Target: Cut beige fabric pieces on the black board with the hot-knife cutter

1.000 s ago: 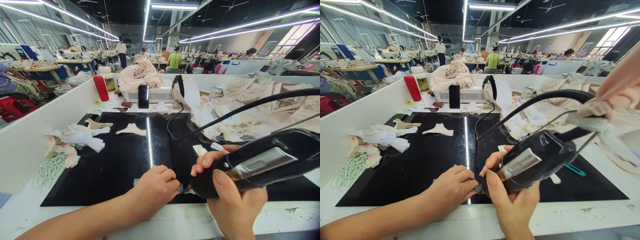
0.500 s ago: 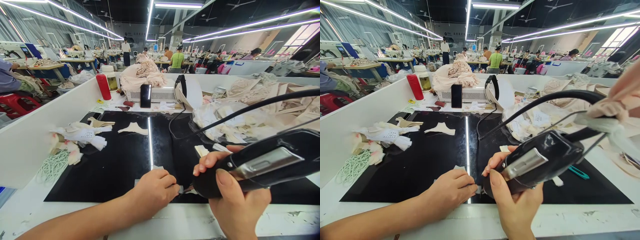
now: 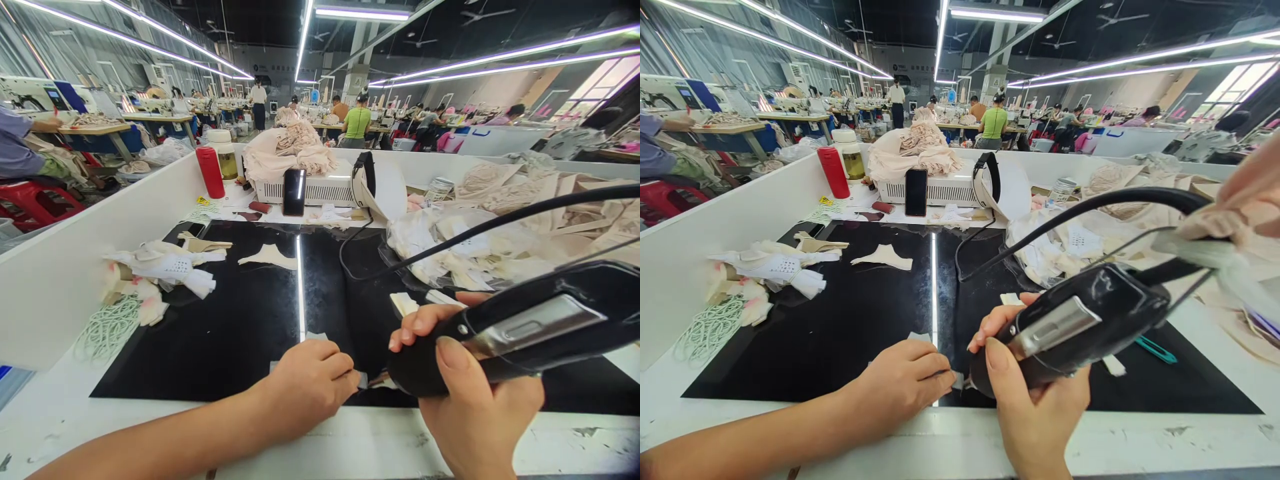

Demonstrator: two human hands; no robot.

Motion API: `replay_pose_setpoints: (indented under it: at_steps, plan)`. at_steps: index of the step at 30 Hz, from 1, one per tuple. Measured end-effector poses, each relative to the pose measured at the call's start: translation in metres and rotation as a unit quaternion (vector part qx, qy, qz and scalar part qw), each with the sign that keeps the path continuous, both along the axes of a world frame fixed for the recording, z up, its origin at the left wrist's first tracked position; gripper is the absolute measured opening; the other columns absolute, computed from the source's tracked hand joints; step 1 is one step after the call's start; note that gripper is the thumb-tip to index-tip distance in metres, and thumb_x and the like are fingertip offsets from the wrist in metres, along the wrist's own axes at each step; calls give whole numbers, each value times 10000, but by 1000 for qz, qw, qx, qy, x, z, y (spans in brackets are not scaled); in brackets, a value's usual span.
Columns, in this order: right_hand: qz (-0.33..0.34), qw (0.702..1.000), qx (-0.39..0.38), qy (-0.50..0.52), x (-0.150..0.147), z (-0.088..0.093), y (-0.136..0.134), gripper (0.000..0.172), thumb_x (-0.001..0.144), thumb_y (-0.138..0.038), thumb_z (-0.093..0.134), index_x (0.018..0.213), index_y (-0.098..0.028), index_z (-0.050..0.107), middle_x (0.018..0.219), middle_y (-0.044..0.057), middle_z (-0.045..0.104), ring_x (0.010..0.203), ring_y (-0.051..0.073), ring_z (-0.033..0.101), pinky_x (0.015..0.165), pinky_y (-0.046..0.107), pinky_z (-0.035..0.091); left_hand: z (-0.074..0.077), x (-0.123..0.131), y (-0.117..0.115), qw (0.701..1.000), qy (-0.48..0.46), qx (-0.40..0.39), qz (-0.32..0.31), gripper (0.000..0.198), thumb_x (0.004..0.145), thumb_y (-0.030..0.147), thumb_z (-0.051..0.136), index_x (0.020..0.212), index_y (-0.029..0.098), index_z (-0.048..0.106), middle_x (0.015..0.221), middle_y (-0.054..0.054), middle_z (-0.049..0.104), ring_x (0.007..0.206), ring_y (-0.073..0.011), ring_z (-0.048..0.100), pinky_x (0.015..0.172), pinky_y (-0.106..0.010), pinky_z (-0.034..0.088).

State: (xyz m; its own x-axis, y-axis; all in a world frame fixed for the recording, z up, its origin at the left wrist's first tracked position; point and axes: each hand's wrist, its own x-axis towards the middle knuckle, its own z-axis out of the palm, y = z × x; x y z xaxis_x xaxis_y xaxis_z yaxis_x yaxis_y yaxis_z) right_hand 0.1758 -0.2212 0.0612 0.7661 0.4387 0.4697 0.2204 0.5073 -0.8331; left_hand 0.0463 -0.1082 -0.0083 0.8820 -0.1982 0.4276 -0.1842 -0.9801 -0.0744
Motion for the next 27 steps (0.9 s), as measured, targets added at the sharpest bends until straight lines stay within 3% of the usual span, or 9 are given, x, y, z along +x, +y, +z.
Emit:
replay_pose_setpoints:
  at_steps: [6, 15, 27]
  plan:
    - [-23, 999, 27, 20, 1, 10, 5, 389, 789, -290, 821, 1110, -262, 604, 740, -30, 632, 634, 178, 585, 515, 317, 566, 4, -2, -1, 1000, -8, 4, 8, 174, 1019, 74, 486, 1029, 132, 649, 862, -27, 658, 797, -141, 618, 769, -276, 499]
    - [-26, 1000, 5, -10, 7, -3, 4, 377, 837, -287, 802, 1155, -260, 600, 812, -20, 623, 660, 179, 600, 576, 362, 559, 4, -1, -6, 1000, -1, -12, 17, 177, 1025, 97, 478, 1034, 168, 641, 891, -32, 665, 839, -149, 621, 781, -275, 497]
    - [-22, 1000, 6, 1, -1, 4, 6, 326, 849, -266, 780, 1122, -263, 602, 764, -30, 626, 634, 168, 593, 543, 327, 569, 4, -5, -3, 999, -6, -29, 21, 208, 1034, 128, 464, 1092, 191, 654, 940, -39, 689, 890, -160, 630, 789, -284, 512]
